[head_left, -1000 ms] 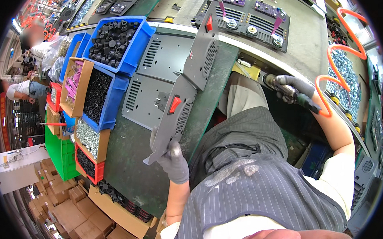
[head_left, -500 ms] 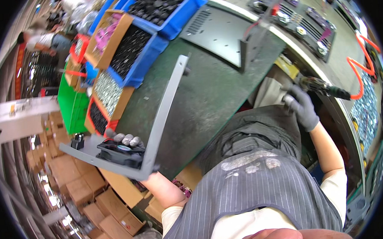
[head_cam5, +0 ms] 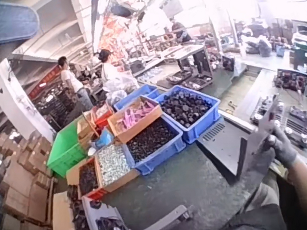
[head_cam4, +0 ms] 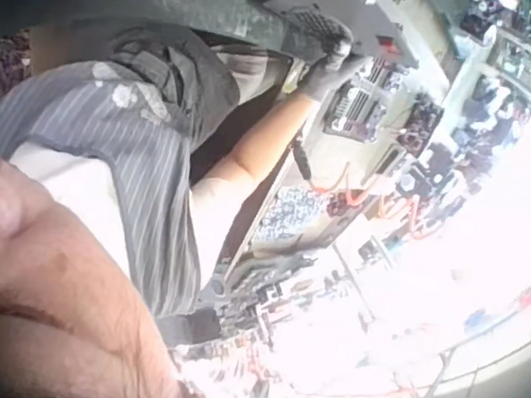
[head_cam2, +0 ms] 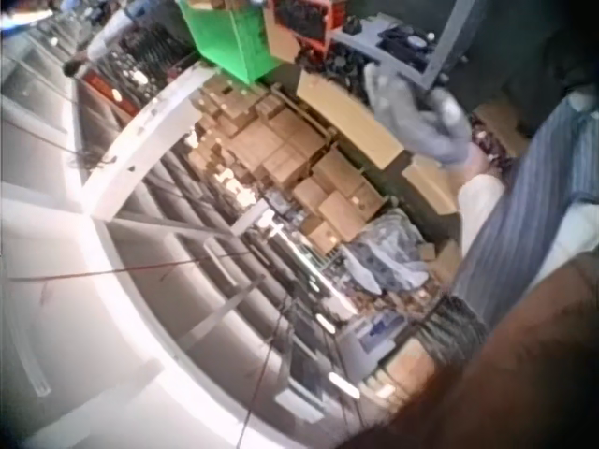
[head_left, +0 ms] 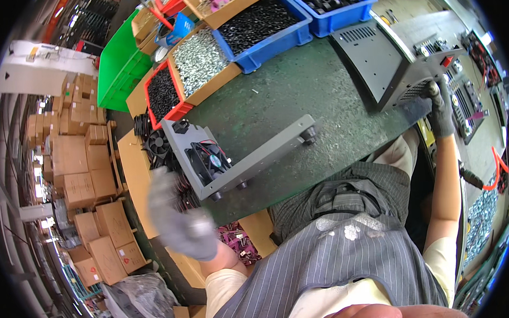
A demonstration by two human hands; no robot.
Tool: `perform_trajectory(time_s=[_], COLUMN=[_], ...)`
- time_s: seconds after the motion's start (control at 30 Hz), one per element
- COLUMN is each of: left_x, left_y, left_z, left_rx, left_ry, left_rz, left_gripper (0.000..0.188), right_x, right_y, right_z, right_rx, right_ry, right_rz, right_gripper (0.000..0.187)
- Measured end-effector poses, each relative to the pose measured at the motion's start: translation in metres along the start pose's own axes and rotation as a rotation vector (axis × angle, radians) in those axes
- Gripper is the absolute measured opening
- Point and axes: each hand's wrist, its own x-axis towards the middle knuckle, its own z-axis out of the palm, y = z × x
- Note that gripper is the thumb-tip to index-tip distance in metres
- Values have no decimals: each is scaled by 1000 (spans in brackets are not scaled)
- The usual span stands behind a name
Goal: Assembling an electronic equipment chassis by installing rubber grommets and fans, then securing them with a pneumatic screwdriver.
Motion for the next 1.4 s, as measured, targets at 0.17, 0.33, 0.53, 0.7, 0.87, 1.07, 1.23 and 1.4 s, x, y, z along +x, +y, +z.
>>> perform_trajectory(time_s=[0.17,0.33,0.53,0.7,0.87,1.07,1.23,1.4], left_x=[-5,1,6,-3,-8,-1,-5,2], left_y=[-9,-13,-6,-14,-14,-19,-10,-9], left_z=[34,34,39,39,41,51,40,44], left_rx=[453,332,316,325,324,324,388,319], left_ry=[-637,-603,-606,-521,-512,-516,-501,-524], left_rz=[23,-64,-52,22,32,35,16,11], left_gripper=[41,41,39,37,38,39,42,39], right_x=[-2,-3,-4,-28,-74,-127,-99,-103], right_y=[-147,-206,-175,-196,-161,-46,15,94], right_z=[85,152,195,128,-36,-246,-188,-251], right_rx=[25,-330,-875,-702,-493,-164,-396,-103], right_ry=[180,-244,-314,-167,764,1214,580,582], right_rz=[-125,-168,-340,-510,-562,27,645,517], right_gripper=[53,36,29,41,31,26,34,36])
